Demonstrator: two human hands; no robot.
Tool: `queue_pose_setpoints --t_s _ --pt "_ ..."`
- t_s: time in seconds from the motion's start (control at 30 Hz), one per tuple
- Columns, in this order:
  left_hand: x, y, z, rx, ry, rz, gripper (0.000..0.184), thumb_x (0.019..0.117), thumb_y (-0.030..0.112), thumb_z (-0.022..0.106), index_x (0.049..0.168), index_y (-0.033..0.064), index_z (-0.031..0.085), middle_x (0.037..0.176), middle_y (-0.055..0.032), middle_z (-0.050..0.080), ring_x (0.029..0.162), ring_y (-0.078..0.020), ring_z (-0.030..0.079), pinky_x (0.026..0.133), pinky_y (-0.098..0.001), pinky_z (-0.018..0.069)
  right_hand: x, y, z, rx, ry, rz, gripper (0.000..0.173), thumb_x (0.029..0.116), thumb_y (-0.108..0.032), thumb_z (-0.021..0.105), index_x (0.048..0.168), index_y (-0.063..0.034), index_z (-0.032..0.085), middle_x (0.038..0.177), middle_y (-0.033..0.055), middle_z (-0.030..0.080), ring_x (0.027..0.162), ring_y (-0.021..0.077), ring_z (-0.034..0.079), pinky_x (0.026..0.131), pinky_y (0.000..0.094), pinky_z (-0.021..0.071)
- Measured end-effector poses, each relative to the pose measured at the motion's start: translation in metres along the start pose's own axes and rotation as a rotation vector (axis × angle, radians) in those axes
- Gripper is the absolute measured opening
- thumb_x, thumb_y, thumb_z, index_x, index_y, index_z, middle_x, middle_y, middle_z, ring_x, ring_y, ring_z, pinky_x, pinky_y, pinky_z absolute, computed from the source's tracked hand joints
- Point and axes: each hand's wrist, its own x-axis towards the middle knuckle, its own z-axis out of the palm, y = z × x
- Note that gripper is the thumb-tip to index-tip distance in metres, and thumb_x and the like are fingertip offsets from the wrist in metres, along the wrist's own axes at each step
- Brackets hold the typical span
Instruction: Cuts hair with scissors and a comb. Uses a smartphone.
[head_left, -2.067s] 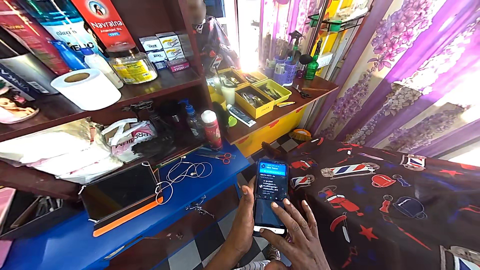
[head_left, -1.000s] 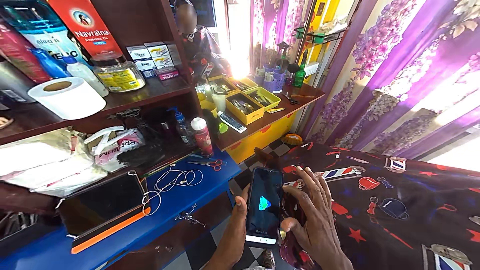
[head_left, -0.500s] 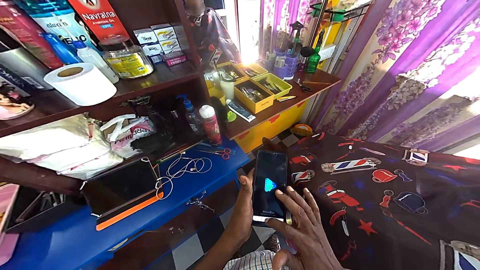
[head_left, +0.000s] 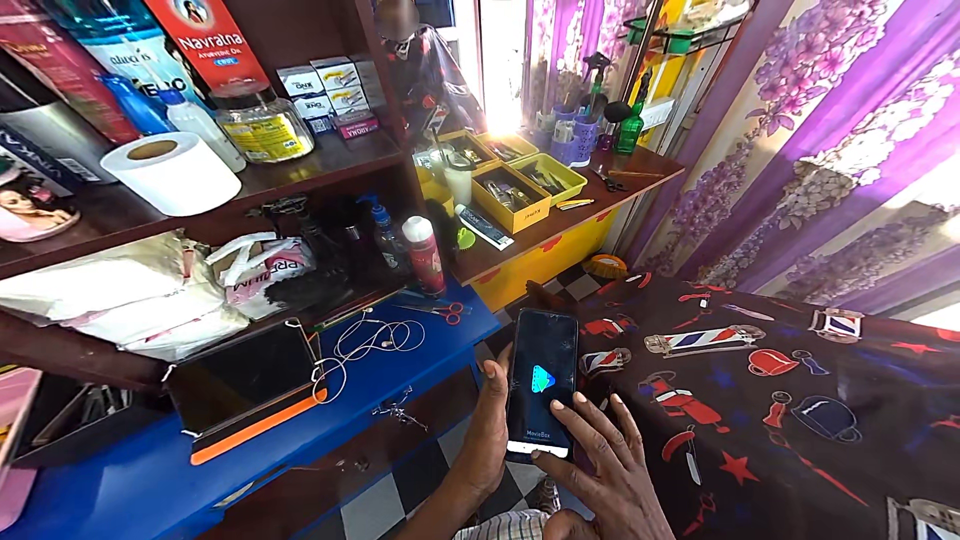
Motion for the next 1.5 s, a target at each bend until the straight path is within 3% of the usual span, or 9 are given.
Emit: queue_pose_setpoints --t_s 0.13,0.53,0.7,0.87,1.17,1.33,1.5 --pt "0.001 0.000 0.000 -0.034 0.005 -0.019 0.096 0.0915 0.081 0.032 0.160 0.0151 0.030 0.154 -0.0130 0.047 0.140 -0.0285 0.047 0.115 -0.0520 0.0412 0.000 0.001 0.000 -0.001 0.021 -0.001 0.065 0.0865 -0.084 0.043 0.132 -0.0431 0.065 0.161 0.0034 0.043 0.152 0.0351 0.033 0.121 0.0722 0.0168" --pt "-0.001 0.002 0.000 0.017 -0.018 0.018 0.100 0.0923 0.081 0.029 0.161 0.0092 0.024 0.158 -0.0130 0.041 0.145 -0.0264 0.042 0.118 -0.0497 0.0385 0.006 0.007 -0.007 0.009 0.141 0.064 0.071 0.0840 -0.087 0.043 0.127 -0.0369 0.069 0.155 0.0088 0.050 0.148 0.0377 0.038 0.121 0.0708 0.0190" --pt "-0.002 0.000 -0.001 0.019 -0.036 0.032 0.100 0.0931 0.080 0.029 0.161 0.0073 0.023 0.159 -0.0135 0.039 0.146 -0.0265 0.040 0.119 -0.0504 0.0366 0.014 0.007 -0.008 -0.003 0.118 0.105 0.072 0.0848 -0.088 0.038 0.126 -0.0373 0.070 0.156 0.0095 0.049 0.149 0.0379 0.038 0.122 0.0700 0.0197" --pt "-0.003 -0.003 -0.003 -0.031 -0.067 0.015 0.101 0.0932 0.079 0.031 0.160 0.0049 0.023 0.154 -0.0181 0.045 0.140 -0.0307 0.047 0.114 -0.0513 0.0425 0.017 0.005 -0.005 -0.001 0.108 0.106 0.072 0.0849 -0.088 0.038 0.124 -0.0367 0.070 0.156 0.0093 0.048 0.149 0.0376 0.036 0.121 0.0708 0.0189" --pt "-0.006 -0.005 -0.003 -0.012 -0.062 0.011 0.101 0.0930 0.080 0.031 0.161 0.0047 0.023 0.157 -0.0167 0.042 0.143 -0.0288 0.044 0.117 -0.0508 0.0388 0.021 0.002 0.000 0.018 0.054 0.106 0.074 0.0812 -0.090 0.042 0.128 -0.0385 0.068 0.159 0.0090 0.045 0.151 0.0372 0.033 0.122 0.0704 0.0182" --pt "-0.008 -0.011 -0.003 0.003 -0.093 0.013 0.101 0.0943 0.079 0.029 0.161 0.0028 0.020 0.158 -0.0168 0.039 0.143 -0.0281 0.043 0.118 -0.0497 0.0392 0.035 0.012 -0.006 -0.070 0.082 0.221 0.074 0.0879 -0.084 0.041 0.138 -0.0335 0.062 0.161 0.0038 0.042 0.154 0.0306 0.028 0.124 0.0672 0.0175" --pt "-0.011 -0.011 -0.004 0.013 -0.080 0.006 0.101 0.0945 0.078 0.030 0.161 0.0032 0.021 0.159 -0.0165 0.038 0.144 -0.0284 0.042 0.118 -0.0507 0.0390 0.038 0.020 -0.025 -0.055 0.169 0.217 0.073 0.0882 -0.084 0.042 0.132 -0.0308 0.065 0.161 0.0063 0.043 0.154 0.0335 0.028 0.125 0.0658 0.0186"
